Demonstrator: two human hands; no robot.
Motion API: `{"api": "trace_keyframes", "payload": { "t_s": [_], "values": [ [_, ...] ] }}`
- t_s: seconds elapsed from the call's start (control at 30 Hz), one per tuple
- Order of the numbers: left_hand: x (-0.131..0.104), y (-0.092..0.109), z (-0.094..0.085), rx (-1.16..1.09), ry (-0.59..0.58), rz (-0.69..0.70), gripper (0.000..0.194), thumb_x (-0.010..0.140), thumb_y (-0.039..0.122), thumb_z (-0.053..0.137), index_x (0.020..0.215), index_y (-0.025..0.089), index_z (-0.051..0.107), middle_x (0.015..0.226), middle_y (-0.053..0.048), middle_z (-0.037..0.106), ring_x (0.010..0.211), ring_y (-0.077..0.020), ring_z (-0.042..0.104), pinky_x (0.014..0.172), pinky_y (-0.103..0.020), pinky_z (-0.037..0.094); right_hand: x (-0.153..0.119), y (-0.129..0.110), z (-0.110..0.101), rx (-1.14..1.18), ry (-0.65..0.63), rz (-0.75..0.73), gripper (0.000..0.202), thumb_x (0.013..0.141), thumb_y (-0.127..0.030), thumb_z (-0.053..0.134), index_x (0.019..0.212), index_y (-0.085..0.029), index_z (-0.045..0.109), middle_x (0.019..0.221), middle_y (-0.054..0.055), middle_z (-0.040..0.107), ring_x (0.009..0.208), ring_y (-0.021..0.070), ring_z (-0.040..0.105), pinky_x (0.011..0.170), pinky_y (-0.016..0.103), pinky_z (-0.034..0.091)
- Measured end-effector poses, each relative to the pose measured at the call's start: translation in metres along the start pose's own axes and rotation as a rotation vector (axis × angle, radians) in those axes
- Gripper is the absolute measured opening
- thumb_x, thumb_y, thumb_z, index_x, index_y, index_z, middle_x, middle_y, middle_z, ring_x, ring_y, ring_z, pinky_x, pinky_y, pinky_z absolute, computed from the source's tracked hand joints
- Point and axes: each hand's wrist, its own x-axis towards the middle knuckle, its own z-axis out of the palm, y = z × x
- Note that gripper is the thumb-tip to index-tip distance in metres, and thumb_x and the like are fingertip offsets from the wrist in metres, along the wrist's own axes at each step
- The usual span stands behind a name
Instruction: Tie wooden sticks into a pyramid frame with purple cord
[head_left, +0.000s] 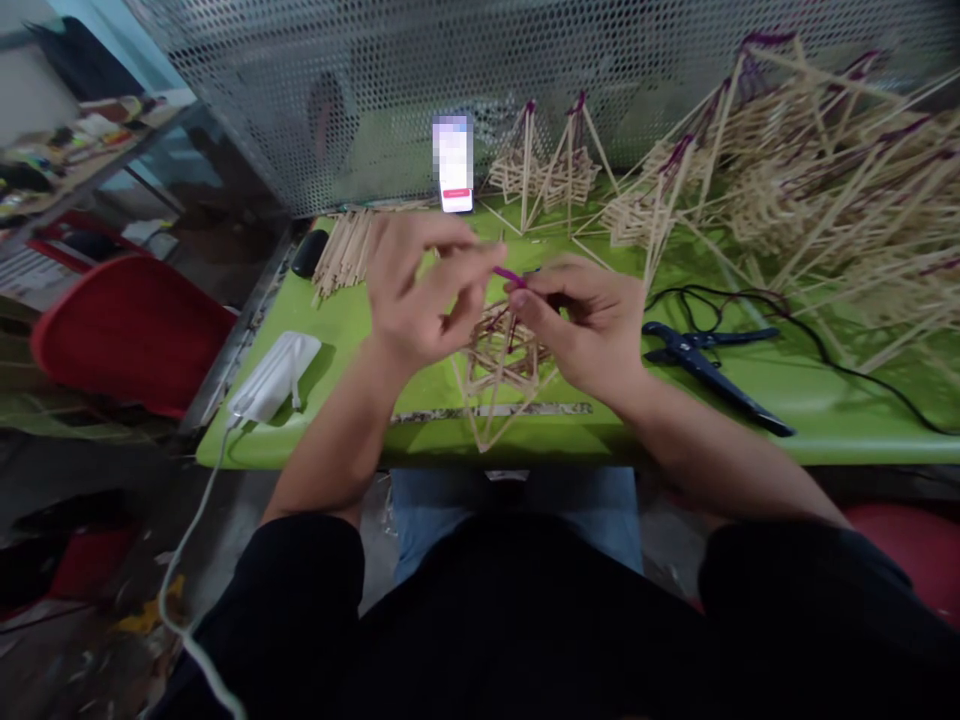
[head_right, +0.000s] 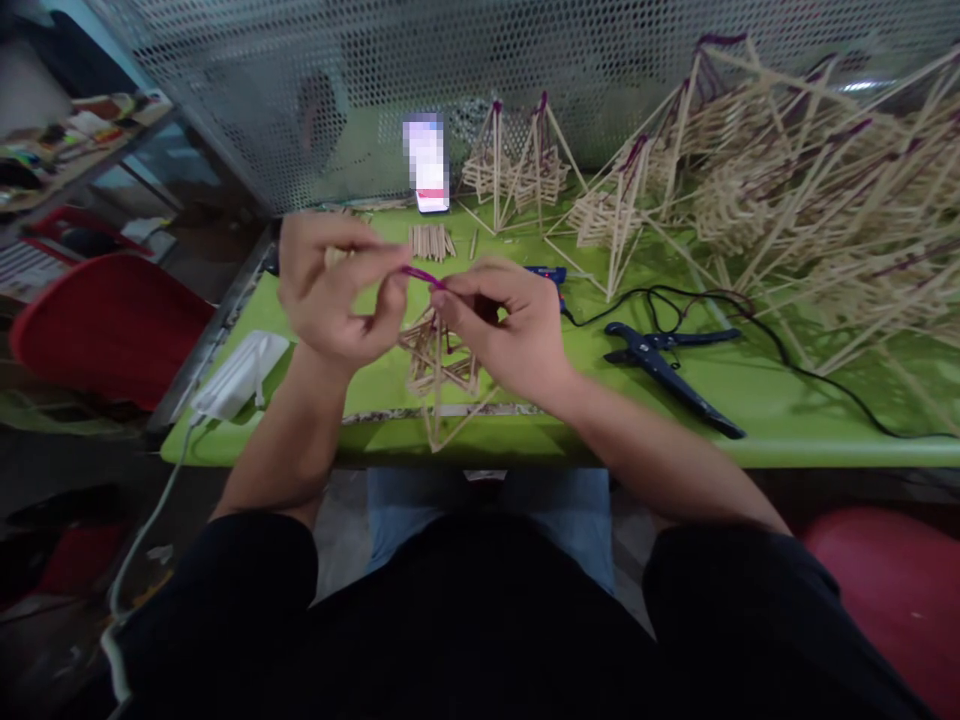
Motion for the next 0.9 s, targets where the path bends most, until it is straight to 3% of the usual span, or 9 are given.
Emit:
{"api": "trace_keyframes", "payload": {
  "t_s": [0.07, 0.23, 0.4, 0.53, 0.63, 0.73, 0.9],
  "values": [
    [0.01, 0.001, -0.005, -0.062, 0.036, -0.036, 0.05, 0.126, 0.069, 0.055, 0.151, 0.035, 0.081, 0.149, -0.017, 0.081, 0.147, -0.0394, 0.077, 0.131, -0.068, 0.064, 0.004, 0.008, -0.004, 0.0, 0.007, 0.025, 0.047, 0.11, -0.075, 0.093, 0.093, -0.032, 0.091, 0.084, 0.004, 0.074, 0.073, 0.0217, 0.061, 0.063, 0.042, 0.052],
    [0.026, -0.009, -0.008, -0.409, -0.36, -0.308, 0.05, 0.12, 0.07, 0.071, 0.14, 0.027, 0.085, 0.137, -0.012, 0.089, 0.128, -0.0299, 0.085, 0.116, -0.049, 0.072, 0.014, 0.028, -0.017, 0.017, -0.01, 0.036, 0.052, 0.105, -0.081, 0.096, 0.091, -0.031, 0.088, 0.083, 0.005, 0.071, 0.075, 0.0226, 0.061, 0.067, 0.044, 0.056],
    [0.023, -0.028, 0.013, -0.596, -0.653, -0.393, 0.059, 0.118, 0.08, 0.069, 0.136, 0.027, 0.086, 0.125, -0.009, 0.089, 0.115, -0.0264, 0.084, 0.106, -0.042, 0.069, 0.02, 0.036, -0.023, -0.001, -0.018, -0.002, 0.058, 0.106, -0.081, 0.094, 0.084, -0.03, 0.082, 0.078, 0.004, 0.068, 0.069, 0.0208, 0.056, 0.061, 0.042, 0.045],
    [0.016, -0.037, 0.036, -0.673, -0.598, -0.488, 0.067, 0.111, 0.092, 0.072, 0.126, 0.028, 0.083, 0.115, -0.006, 0.084, 0.105, -0.0249, 0.081, 0.101, -0.043, 0.07, 0.022, 0.036, -0.026, -0.025, -0.042, 0.018, 0.057, 0.106, -0.081, 0.095, 0.087, -0.029, 0.081, 0.079, 0.004, 0.065, 0.07, 0.0206, 0.053, 0.061, 0.042, 0.043],
    [0.012, -0.042, 0.045, -0.685, -0.67, -0.499, 0.072, 0.109, 0.098, 0.071, 0.124, 0.028, 0.083, 0.122, -0.005, 0.087, 0.111, -0.0274, 0.082, 0.111, -0.05, 0.072, 0.023, 0.034, -0.029, -0.043, -0.045, 0.053, 0.057, 0.105, -0.08, 0.096, 0.085, -0.029, 0.08, 0.078, 0.003, 0.062, 0.07, 0.021, 0.051, 0.063, 0.043, 0.043],
    [0.01, -0.047, 0.049, -0.771, -0.737, -0.522, 0.067, 0.111, 0.088, 0.079, 0.137, 0.026, 0.083, 0.135, -0.007, 0.092, 0.117, -0.0263, 0.085, 0.117, -0.049, 0.073, 0.026, 0.032, -0.033, -0.04, -0.075, 0.066, 0.054, 0.104, -0.076, 0.098, 0.085, -0.029, 0.081, 0.079, 0.004, 0.066, 0.07, 0.0211, 0.052, 0.063, 0.043, 0.043],
    [0.008, -0.053, 0.056, -0.76, -0.723, -0.568, 0.041, 0.125, 0.059, 0.072, 0.141, 0.023, 0.084, 0.126, -0.004, 0.094, 0.108, -0.0231, 0.087, 0.1, -0.04, 0.075, 0.033, 0.027, -0.043, -0.028, -0.171, 0.1, 0.051, 0.099, -0.072, 0.104, 0.086, -0.028, 0.083, 0.078, 0.003, 0.067, 0.07, 0.0206, 0.053, 0.063, 0.043, 0.046]
  ]
}}
